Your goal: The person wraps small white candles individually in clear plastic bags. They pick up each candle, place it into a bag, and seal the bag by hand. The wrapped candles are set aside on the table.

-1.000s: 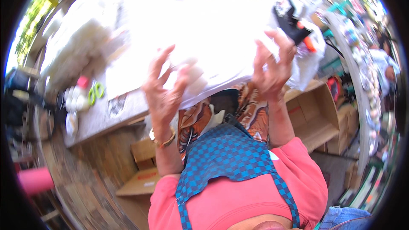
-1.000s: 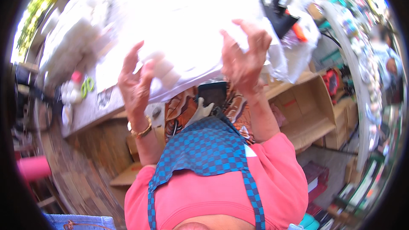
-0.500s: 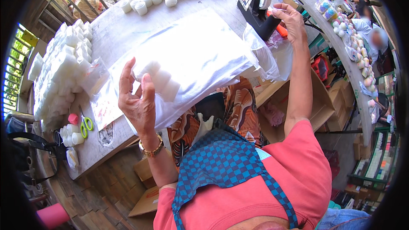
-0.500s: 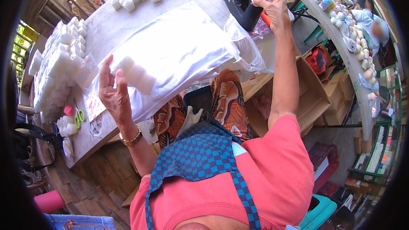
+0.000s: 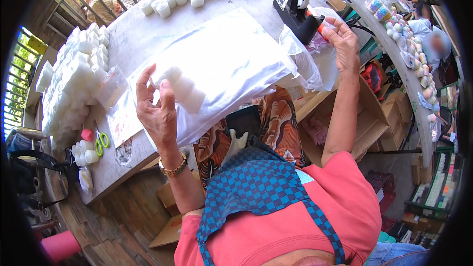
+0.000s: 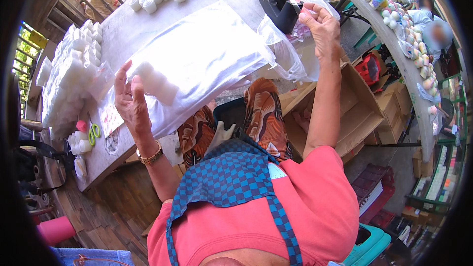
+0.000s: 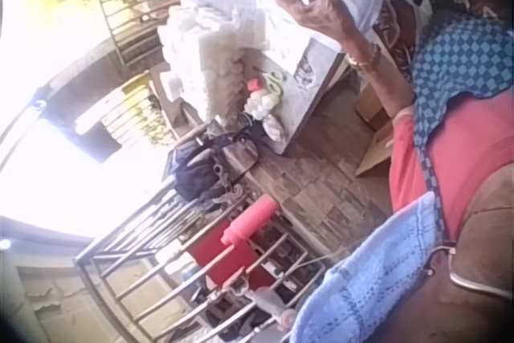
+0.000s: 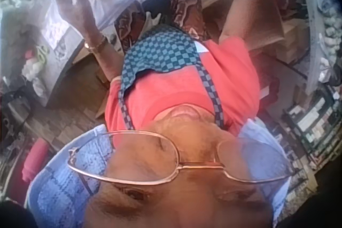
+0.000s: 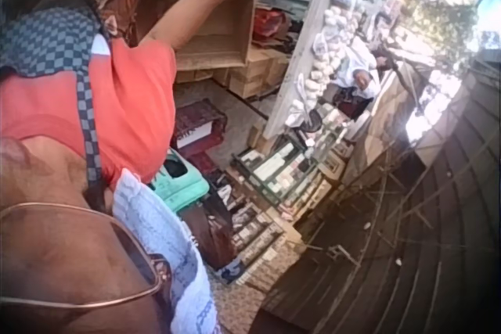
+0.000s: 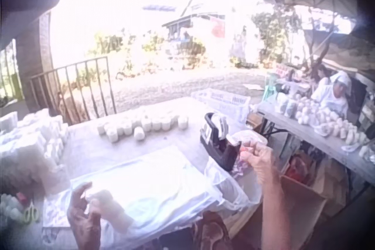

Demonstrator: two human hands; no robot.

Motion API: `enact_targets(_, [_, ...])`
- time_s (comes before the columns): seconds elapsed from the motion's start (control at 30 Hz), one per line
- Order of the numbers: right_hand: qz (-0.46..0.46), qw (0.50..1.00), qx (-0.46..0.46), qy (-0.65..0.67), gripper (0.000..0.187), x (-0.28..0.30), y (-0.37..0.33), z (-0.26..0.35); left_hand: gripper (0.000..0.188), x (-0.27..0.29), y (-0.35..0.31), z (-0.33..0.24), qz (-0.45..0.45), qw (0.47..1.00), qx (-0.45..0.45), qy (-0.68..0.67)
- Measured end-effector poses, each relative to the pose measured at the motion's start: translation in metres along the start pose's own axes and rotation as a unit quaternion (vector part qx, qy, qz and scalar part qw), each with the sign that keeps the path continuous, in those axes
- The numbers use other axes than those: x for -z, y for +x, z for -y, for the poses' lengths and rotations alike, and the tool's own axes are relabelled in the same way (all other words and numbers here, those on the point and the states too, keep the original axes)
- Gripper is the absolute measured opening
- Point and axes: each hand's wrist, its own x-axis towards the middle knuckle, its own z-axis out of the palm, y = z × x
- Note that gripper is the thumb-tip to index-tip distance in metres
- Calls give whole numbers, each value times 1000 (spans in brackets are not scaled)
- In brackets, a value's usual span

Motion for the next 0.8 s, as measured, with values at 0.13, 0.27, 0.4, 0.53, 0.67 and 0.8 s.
enact_targets(0.13, [-86, 985, 64, -136, 43, -11, -6, -24, 38, 2, 8, 1, 16, 998, -38, 41])
enact_targets(0.27, [-79, 966, 118, -214, 38, -5, 9, -42, 35, 4, 5, -5, 28, 999, -36, -7])
enact_targets(0.4, [-30, 915, 66, -397, 45, 18, 2, -54, 38, 1, 1, -6, 23, 996, -82, 9])
enact_targets(0.53, [-62, 911, 134, -386, 44, -17, -37, -30, 41, -3, -4, -14, 24, 995, -86, 33])
enact_targets(0.67, [97, 931, 242, -255, 14, -100, -80, 20, 49, -4, -8, -7, 5, 989, -144, 36])
enact_targets(0.8, [287, 944, 163, -30, 23, -172, -113, 67, 53, -7, -10, 2, -16, 981, -187, 54])
